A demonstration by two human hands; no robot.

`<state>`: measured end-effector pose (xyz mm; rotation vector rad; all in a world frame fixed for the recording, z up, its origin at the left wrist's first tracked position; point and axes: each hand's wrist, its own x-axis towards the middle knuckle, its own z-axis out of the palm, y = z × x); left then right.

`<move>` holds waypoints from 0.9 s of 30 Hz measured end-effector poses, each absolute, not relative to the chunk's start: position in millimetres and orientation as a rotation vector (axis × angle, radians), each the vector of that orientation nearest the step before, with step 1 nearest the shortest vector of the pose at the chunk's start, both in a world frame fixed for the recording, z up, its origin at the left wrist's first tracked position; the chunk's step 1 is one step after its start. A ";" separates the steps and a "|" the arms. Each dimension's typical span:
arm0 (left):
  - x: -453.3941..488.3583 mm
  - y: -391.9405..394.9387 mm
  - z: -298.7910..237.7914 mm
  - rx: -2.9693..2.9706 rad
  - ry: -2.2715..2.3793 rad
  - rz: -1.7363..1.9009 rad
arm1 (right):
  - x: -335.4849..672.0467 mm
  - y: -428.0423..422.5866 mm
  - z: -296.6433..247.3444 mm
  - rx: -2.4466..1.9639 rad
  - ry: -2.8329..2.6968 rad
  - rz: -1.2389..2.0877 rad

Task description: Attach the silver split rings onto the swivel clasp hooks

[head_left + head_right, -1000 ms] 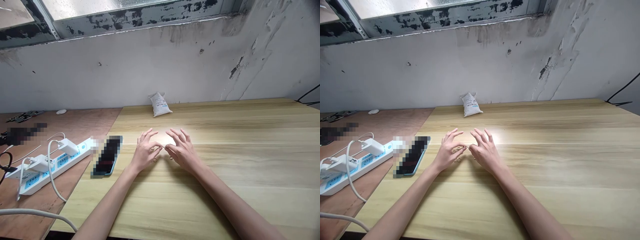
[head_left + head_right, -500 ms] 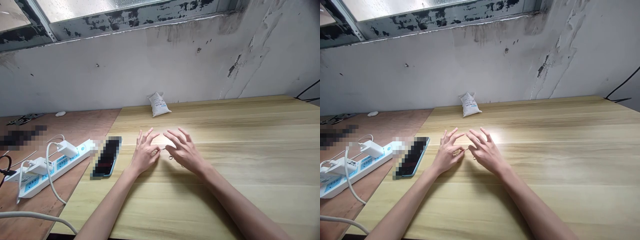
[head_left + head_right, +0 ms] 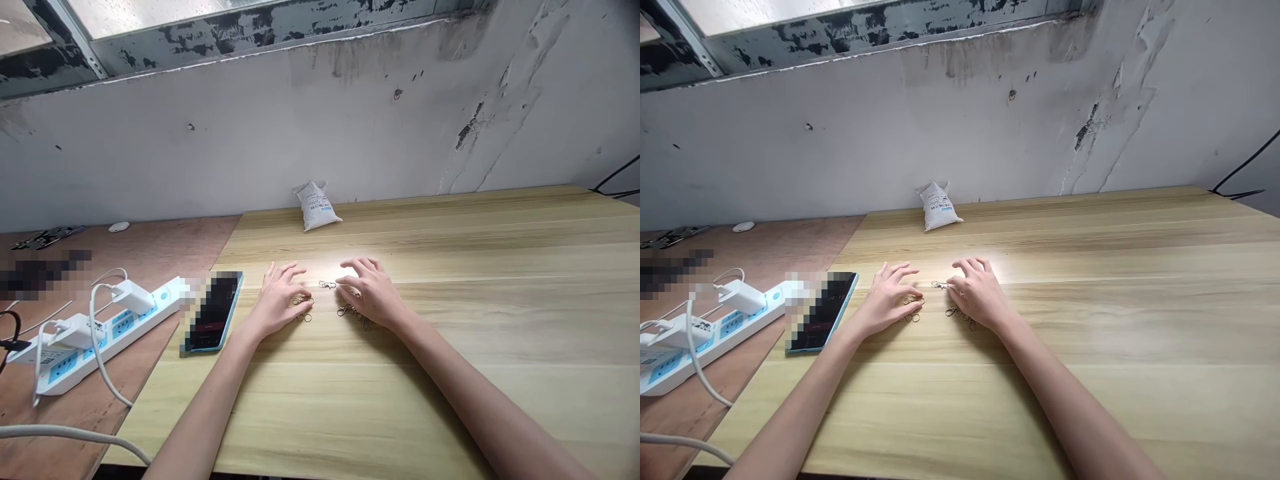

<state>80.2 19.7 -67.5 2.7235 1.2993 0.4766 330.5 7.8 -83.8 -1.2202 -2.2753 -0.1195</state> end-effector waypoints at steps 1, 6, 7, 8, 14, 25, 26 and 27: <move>80.4 19.7 -67.7 2.722 1.296 0.471 | 332.7 4.9 -80.0 -1.193 -2.313 -0.050; 81.6 20.3 -69.5 2.739 1.266 0.510 | 338.6 -10.8 -65.2 -1.188 -2.524 0.095; 81.6 20.5 -70.1 2.748 1.255 0.519 | 337.6 -12.6 -64.3 -1.206 -2.547 0.050; 81.4 20.7 -70.8 2.758 1.243 0.528 | 335.9 -13.6 -64.1 -1.223 -2.562 -0.006; 84.4 20.5 -74.2 2.828 1.209 0.579 | 322.9 -12.0 -72.4 -1.198 -2.589 -0.291; 86.0 18.7 -69.9 2.860 1.193 0.565 | 313.8 -15.1 -70.4 -1.301 -2.530 -0.282; 84.7 19.5 -69.9 2.857 1.182 0.566 | 312.5 -15.1 -71.1 -1.306 -2.530 -0.284; 83.7 20.3 -70.2 2.862 1.174 0.571 | 311.1 -14.8 -72.2 -1.311 -2.534 -0.293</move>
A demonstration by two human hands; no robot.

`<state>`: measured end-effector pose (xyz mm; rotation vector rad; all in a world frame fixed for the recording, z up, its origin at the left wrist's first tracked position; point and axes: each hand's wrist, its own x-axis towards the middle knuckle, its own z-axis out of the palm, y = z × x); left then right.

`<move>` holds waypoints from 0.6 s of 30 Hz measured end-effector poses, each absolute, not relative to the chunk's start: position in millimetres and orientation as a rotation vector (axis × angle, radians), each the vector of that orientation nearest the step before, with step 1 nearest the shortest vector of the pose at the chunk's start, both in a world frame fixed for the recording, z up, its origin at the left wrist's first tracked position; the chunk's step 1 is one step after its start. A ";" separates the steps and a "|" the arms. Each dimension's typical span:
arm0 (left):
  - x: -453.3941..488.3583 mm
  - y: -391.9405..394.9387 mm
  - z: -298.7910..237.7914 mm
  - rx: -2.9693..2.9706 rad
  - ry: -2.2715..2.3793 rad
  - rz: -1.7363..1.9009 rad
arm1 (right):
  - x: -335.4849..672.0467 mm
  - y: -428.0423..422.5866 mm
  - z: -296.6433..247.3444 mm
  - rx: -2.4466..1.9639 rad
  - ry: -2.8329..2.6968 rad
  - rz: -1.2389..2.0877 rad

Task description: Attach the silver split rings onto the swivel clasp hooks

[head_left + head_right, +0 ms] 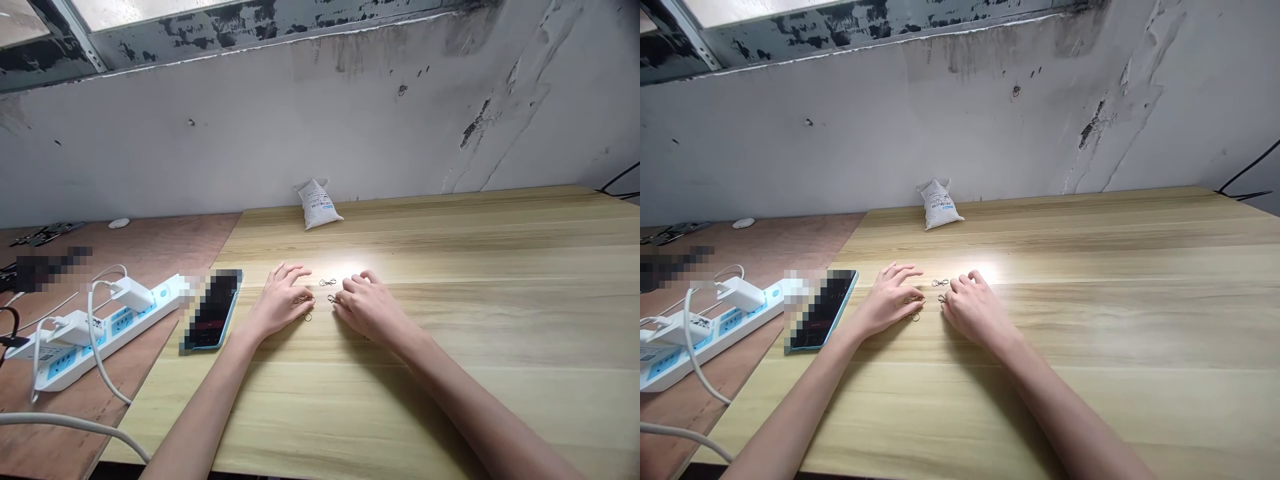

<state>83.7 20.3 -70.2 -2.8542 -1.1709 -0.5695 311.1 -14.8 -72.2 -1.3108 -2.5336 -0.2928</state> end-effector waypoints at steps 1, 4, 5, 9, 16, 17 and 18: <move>83.1 21.1 -70.6 -2.846 -1.158 -0.574 | 309.7 -14.2 -73.6 -1.315 -2.540 -0.308; 84.2 22.1 -71.4 -2.800 -1.112 -0.582 | 306.7 -11.7 -77.4 -1.310 -2.558 -0.364; 85.1 21.8 -71.2 -2.791 -1.101 -0.583 | 306.1 -10.9 -78.2 -1.304 -2.560 -0.379; 88.8 19.4 -69.6 -2.794 -1.084 -0.594 | 305.4 -8.9 -78.9 -1.288 -2.564 -0.420; 94.9 17.0 -68.6 -2.780 -0.926 -0.535 | 305.7 -8.3 -78.6 -1.339 -2.555 -0.417; 96.1 16.7 -68.2 -2.778 -0.914 -0.527 | 305.5 -8.4 -78.8 -1.341 -2.551 -0.413; 97.4 16.4 -67.7 -2.779 -0.902 -0.517 | 305.3 -8.4 -79.2 -1.339 -2.550 -0.411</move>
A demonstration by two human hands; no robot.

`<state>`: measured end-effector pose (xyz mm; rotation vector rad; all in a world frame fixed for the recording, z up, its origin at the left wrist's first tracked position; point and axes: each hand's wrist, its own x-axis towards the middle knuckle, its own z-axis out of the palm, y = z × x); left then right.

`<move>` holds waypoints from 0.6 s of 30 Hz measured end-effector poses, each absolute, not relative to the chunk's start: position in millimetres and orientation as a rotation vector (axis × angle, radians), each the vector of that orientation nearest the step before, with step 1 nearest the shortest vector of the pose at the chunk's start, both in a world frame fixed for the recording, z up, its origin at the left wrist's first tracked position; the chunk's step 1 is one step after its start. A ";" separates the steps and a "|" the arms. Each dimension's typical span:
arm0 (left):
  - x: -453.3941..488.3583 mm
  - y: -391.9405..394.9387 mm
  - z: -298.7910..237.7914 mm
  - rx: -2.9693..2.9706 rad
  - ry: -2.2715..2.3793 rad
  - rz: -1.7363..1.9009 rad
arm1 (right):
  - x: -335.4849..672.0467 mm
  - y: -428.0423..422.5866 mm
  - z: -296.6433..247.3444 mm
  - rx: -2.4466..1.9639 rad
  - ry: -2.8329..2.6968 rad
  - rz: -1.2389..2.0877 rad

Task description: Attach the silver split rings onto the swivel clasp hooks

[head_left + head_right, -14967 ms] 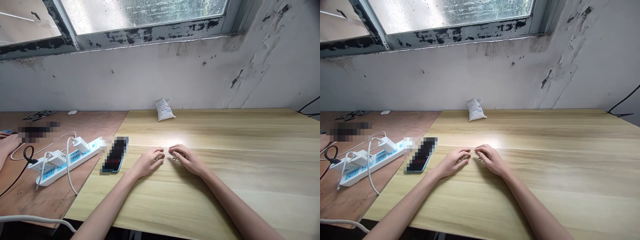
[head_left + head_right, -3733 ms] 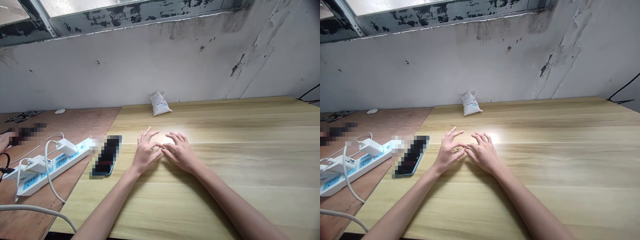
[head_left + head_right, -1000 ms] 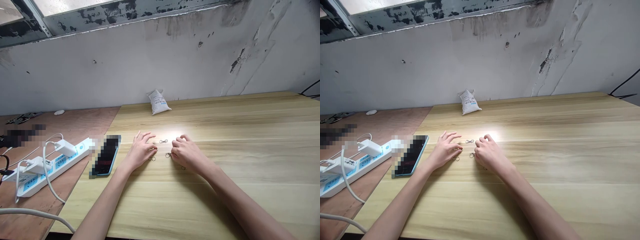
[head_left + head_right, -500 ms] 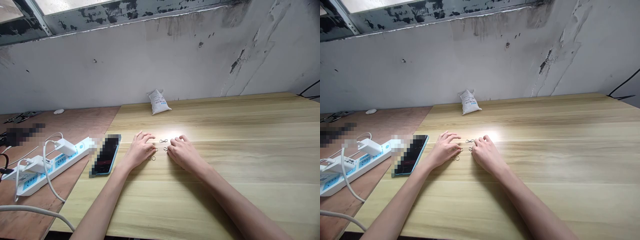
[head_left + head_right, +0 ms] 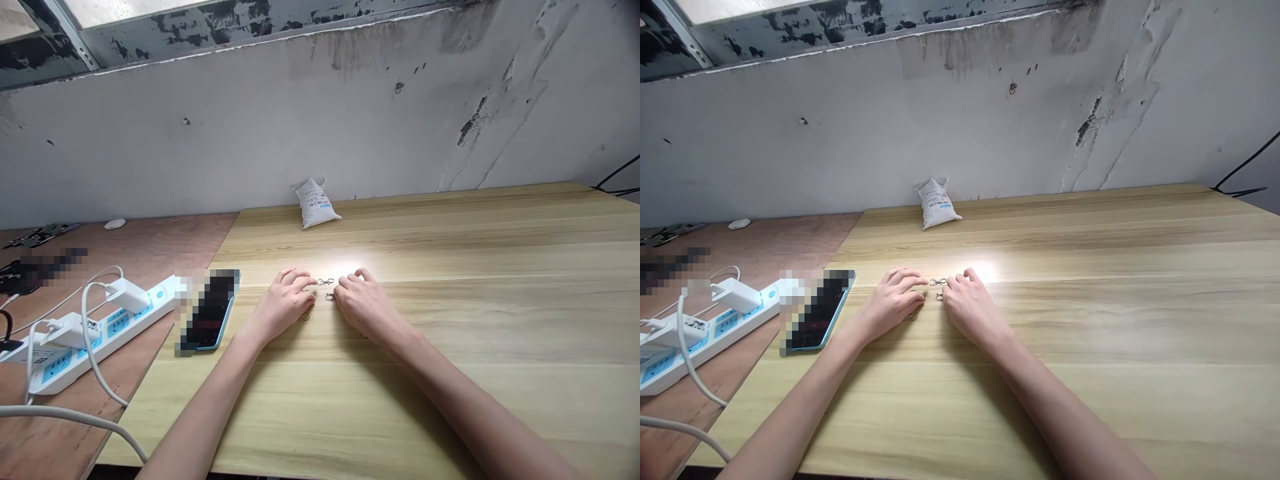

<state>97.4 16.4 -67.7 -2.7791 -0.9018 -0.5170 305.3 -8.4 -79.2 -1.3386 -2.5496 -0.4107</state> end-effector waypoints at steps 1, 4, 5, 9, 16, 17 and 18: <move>98.5 16.1 -67.3 -2.780 -0.888 -0.508 | 305.1 -8.3 -79.7 -1.332 -2.549 -0.411; 100.9 15.3 -67.2 -2.779 -0.852 -0.479 | 304.8 -7.0 -81.5 -1.307 -2.553 -0.418; 101.4 15.1 -67.6 -2.776 -0.849 -0.477 | 304.9 -6.3 -82.0 -1.301 -2.556 -0.419; 101.9 14.6 -70.2 -2.763 -0.908 -0.560 | 305.8 -4.0 -82.3 -1.294 -2.571 -0.427; 99.8 14.5 -72.1 -2.867 -1.016 -0.632 | 305.3 -5.6 -79.3 -1.324 -2.575 -0.390; 98.6 14.9 -71.6 -2.884 -1.020 -0.625 | 305.2 -6.1 -79.0 -1.321 -2.575 -0.387; 97.1 15.4 -70.9 -2.895 -1.019 -0.620 | 305.0 -6.6 -78.7 -1.318 -2.576 -0.387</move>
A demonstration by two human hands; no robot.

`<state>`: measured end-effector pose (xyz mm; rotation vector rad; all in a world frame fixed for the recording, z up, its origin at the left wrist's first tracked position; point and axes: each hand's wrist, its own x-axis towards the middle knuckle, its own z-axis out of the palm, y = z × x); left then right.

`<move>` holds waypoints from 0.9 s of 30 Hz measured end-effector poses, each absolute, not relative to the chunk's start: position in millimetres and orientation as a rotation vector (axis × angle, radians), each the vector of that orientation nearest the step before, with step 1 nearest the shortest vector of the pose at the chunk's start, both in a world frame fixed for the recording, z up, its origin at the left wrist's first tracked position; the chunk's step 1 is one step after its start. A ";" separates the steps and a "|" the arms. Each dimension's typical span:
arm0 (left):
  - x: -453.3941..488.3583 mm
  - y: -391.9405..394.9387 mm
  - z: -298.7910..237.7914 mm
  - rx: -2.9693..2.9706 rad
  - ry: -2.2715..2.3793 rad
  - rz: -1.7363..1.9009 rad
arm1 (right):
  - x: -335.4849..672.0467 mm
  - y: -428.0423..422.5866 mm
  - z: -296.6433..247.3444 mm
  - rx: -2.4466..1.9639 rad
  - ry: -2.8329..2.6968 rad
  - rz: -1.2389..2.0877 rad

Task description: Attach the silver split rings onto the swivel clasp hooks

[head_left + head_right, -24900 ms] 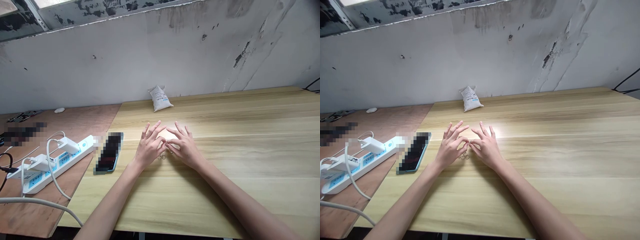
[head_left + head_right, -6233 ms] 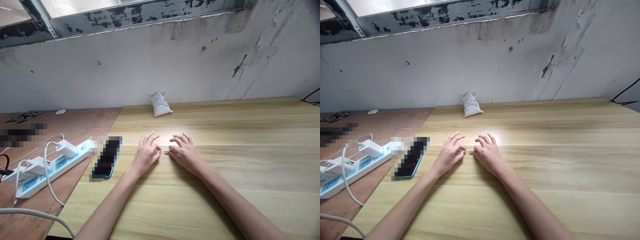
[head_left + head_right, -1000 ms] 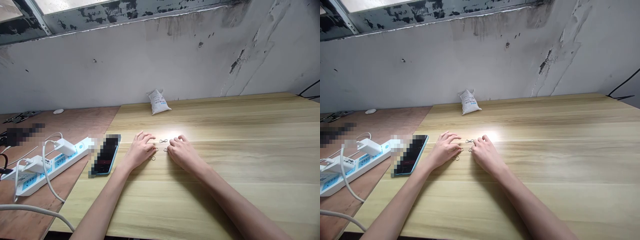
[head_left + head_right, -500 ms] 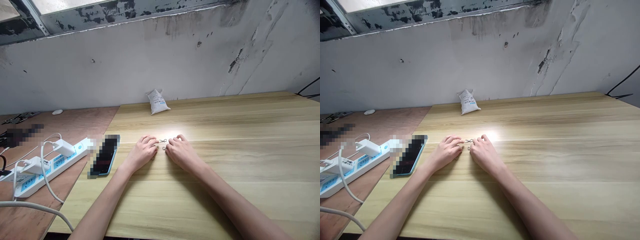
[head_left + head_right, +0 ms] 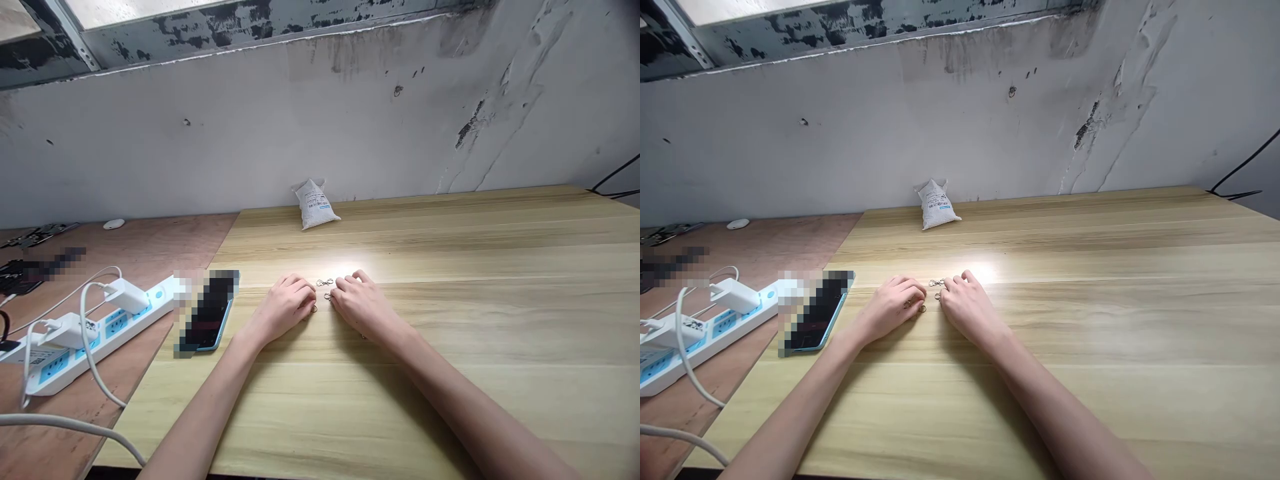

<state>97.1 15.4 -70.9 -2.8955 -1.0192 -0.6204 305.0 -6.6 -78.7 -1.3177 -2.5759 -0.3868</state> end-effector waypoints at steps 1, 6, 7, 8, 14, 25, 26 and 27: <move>95.5 15.9 -70.2 -2.901 -1.016 -0.621 | 304.9 -7.1 -78.6 -1.315 -2.577 -0.387; 91.0 16.2 -67.9 -2.949 -1.062 -0.535 | 302.8 -8.6 -77.9 -1.326 -2.579 -0.401; 91.6 15.6 -67.8 -2.967 -1.086 -0.502 | 302.2 -8.7 -77.7 -1.334 -2.584 -0.400; 92.6 14.9 -67.6 -2.985 -1.111 -0.476 | 301.7 -8.7 -77.5 -1.343 -2.588 -0.394; 98.9 12.6 -63.6 -3.081 -1.355 -0.506 | 299.4 -8.0 -77.2 -1.404 -2.547 -0.094; 99.9 11.5 -60.8 -3.087 -1.498 -0.828 | 302.1 -8.0 -76.8 -1.289 -2.429 0.066; 99.5 11.2 -61.4 -3.094 -1.512 -0.867 | 302.8 -7.3 -78.2 -1.275 -2.387 0.076; 99.2 11.0 -62.0 -3.101 -1.524 -0.903 | 303.4 -6.7 -79.7 -1.262 -2.342 0.082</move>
